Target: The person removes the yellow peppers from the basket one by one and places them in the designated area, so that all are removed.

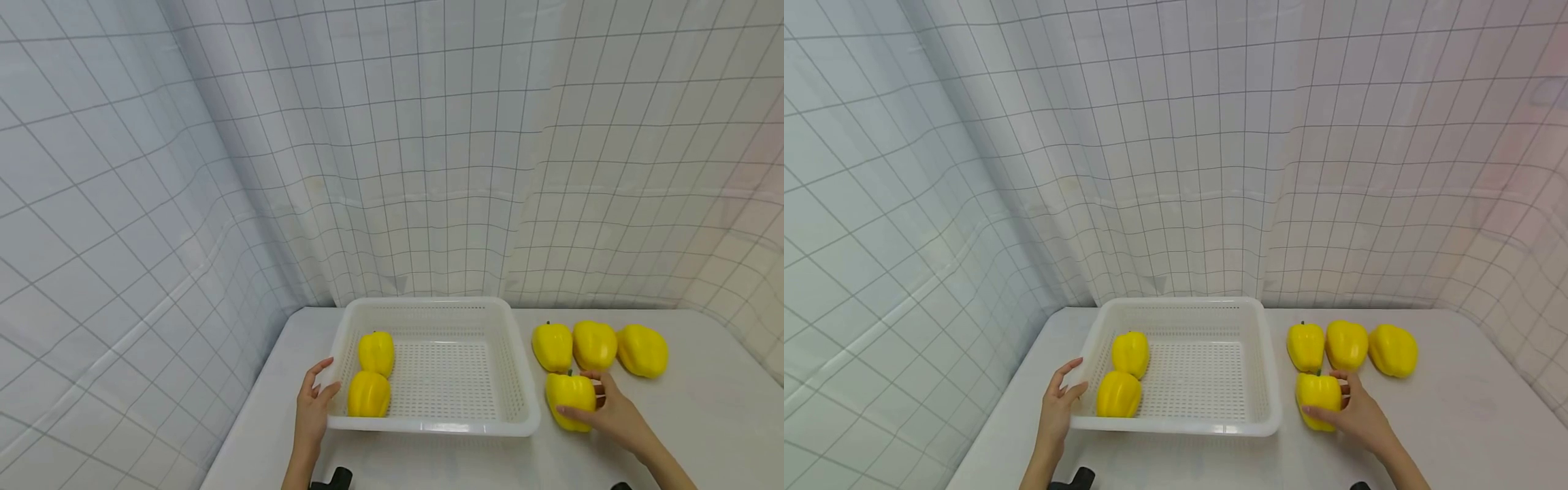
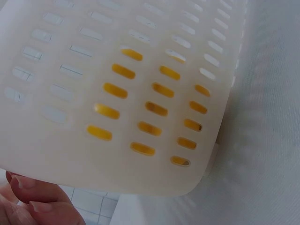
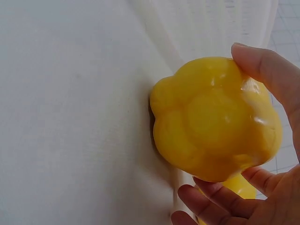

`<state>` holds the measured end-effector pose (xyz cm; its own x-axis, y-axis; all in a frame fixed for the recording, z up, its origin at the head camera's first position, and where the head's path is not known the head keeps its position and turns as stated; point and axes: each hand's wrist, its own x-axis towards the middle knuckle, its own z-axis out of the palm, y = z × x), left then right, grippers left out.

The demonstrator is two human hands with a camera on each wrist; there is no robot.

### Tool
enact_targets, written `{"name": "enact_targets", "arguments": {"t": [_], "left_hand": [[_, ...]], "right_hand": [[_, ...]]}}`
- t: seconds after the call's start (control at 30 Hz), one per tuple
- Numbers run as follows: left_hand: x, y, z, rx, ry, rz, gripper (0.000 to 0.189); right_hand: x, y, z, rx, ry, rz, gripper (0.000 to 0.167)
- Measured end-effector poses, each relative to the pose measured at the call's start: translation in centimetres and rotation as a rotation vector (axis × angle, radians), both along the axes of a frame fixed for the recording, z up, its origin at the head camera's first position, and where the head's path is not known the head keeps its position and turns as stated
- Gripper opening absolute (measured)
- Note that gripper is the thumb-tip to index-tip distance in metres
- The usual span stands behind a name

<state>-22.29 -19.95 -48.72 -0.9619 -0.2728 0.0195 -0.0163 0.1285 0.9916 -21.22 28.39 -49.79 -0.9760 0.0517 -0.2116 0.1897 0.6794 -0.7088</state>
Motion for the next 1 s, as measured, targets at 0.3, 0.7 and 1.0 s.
{"name": "enact_targets", "arguments": {"t": [0.3,0.7,1.0], "left_hand": [[0.01,0.02,0.06,0.005,-0.004,0.002,0.044],[0.07,0.05,0.06,0.009,-0.011,-0.001,0.044],[0.08,0.05,0.16,-0.016,-0.008,0.011,0.042]], "right_hand": [[-0.12,0.15,-0.21,-0.006,-0.023,-0.004,0.095],[-0.27,0.35,-0.82,0.013,-0.024,0.044,0.095],[-0.05,0.11,-0.98,0.026,0.012,0.058,0.093]]}}
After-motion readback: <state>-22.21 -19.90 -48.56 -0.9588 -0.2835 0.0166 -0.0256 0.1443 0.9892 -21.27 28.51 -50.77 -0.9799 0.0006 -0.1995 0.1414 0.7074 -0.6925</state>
